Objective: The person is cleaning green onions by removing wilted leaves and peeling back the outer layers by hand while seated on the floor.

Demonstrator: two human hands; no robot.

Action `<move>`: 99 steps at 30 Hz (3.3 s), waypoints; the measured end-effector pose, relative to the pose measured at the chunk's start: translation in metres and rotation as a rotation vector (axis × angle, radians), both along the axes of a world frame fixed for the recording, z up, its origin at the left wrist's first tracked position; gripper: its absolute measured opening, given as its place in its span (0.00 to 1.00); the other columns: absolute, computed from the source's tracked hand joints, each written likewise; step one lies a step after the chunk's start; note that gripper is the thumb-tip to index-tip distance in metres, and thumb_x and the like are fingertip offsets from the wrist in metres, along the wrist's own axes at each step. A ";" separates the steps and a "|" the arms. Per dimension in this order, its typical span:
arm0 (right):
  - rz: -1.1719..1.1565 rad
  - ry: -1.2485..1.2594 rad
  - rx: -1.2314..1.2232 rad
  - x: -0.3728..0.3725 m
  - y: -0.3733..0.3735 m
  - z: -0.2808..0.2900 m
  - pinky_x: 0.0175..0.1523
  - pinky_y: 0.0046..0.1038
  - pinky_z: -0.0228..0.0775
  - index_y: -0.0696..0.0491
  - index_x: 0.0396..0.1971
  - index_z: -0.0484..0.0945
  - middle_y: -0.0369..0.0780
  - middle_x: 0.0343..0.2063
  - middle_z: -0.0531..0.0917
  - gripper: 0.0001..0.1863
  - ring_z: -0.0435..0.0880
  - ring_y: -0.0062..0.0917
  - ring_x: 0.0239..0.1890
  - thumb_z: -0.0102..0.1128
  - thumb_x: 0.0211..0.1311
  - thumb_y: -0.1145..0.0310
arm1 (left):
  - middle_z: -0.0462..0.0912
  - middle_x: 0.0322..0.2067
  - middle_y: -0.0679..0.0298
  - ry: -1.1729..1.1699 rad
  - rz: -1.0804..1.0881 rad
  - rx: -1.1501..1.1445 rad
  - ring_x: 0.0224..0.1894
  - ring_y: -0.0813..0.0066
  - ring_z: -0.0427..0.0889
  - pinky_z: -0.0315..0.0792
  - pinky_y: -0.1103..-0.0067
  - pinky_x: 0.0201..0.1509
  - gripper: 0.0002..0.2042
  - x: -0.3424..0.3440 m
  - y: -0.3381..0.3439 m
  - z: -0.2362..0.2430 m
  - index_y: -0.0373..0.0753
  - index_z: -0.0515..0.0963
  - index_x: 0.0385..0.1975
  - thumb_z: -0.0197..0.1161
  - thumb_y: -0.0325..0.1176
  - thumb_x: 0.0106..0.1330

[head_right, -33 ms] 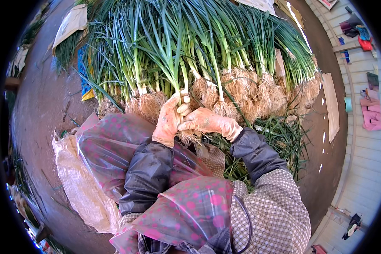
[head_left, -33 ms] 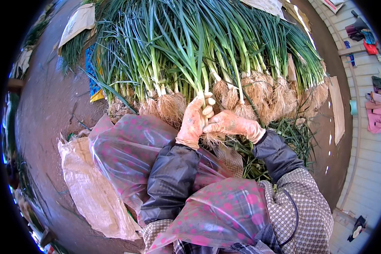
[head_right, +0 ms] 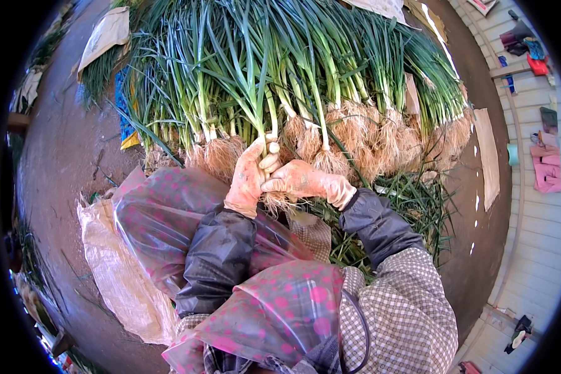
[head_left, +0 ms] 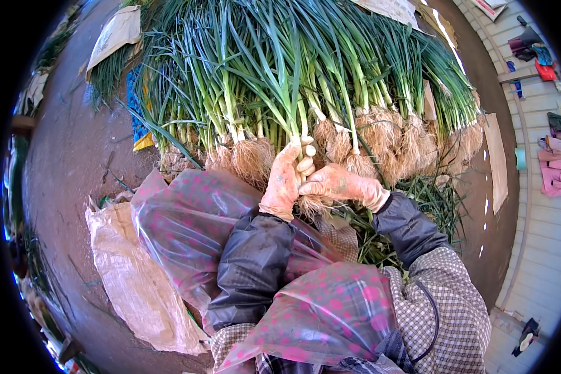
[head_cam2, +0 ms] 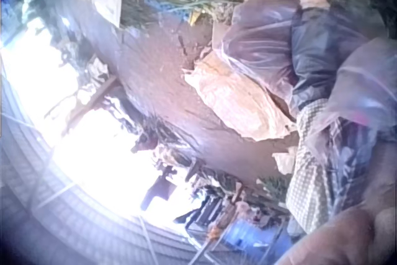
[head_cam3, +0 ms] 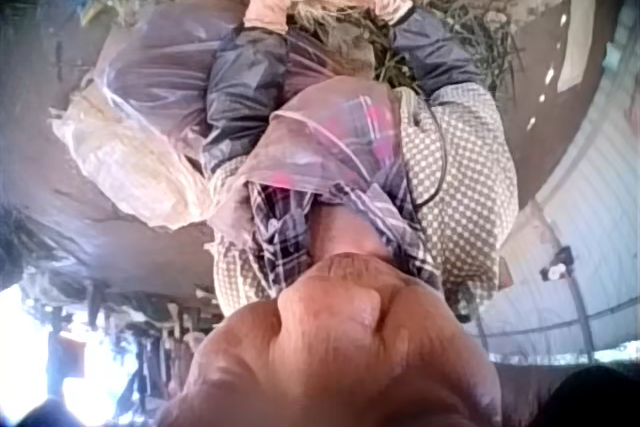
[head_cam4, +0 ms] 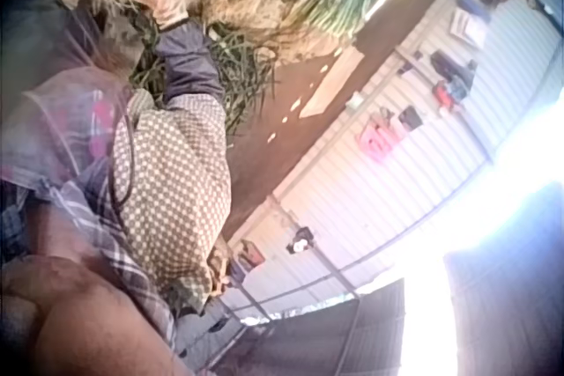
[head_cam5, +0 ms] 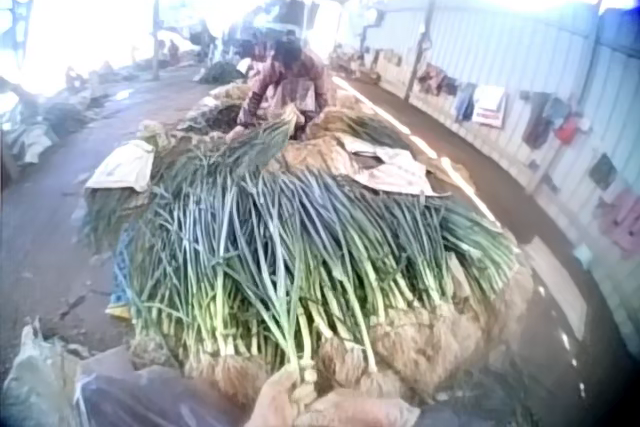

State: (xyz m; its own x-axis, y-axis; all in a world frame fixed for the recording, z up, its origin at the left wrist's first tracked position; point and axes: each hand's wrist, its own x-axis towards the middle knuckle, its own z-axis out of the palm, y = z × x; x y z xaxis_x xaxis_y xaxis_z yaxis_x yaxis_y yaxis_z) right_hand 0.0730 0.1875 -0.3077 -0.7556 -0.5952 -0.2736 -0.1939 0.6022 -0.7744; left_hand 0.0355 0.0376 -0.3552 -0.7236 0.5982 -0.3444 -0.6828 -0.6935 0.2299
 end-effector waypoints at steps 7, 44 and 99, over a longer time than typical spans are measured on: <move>0.067 0.733 -0.076 0.057 -0.037 0.070 0.16 0.32 0.60 0.49 0.24 0.79 0.36 0.12 0.72 0.06 0.73 0.30 0.13 0.56 0.59 0.69 | 0.71 0.24 0.68 0.012 0.113 -0.099 0.18 0.84 0.61 0.57 0.85 0.19 0.13 -0.008 -0.009 -0.031 0.32 0.72 0.45 0.51 0.37 0.71; -0.138 0.421 0.323 0.017 -0.004 -0.001 0.25 0.37 0.70 0.48 0.27 0.77 0.46 0.19 0.77 0.15 0.79 0.40 0.23 0.53 0.61 0.52 | 0.76 0.25 0.70 -0.168 -0.105 -0.287 0.19 0.86 0.70 0.65 0.89 0.20 0.18 0.055 -0.003 0.014 0.36 0.69 0.57 0.48 0.37 0.72; -0.794 -0.527 -0.828 -0.062 0.002 0.008 0.33 0.21 0.73 0.56 0.50 0.74 0.39 0.36 0.84 0.16 0.79 0.22 0.25 0.54 0.65 0.67 | 0.78 0.40 0.60 0.005 -0.239 -0.203 0.39 0.72 0.80 0.76 0.80 0.41 0.23 0.084 -0.026 0.044 0.29 0.64 0.59 0.52 0.22 0.62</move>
State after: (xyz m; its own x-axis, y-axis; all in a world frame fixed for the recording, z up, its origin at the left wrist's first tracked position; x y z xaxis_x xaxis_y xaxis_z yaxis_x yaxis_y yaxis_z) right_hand 0.0113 0.1892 -0.2998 -0.8956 -0.1657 -0.4129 0.4445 -0.2907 -0.8473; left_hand 0.1193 0.0114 -0.3113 -0.5729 0.6707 -0.4711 -0.8193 -0.4532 0.3512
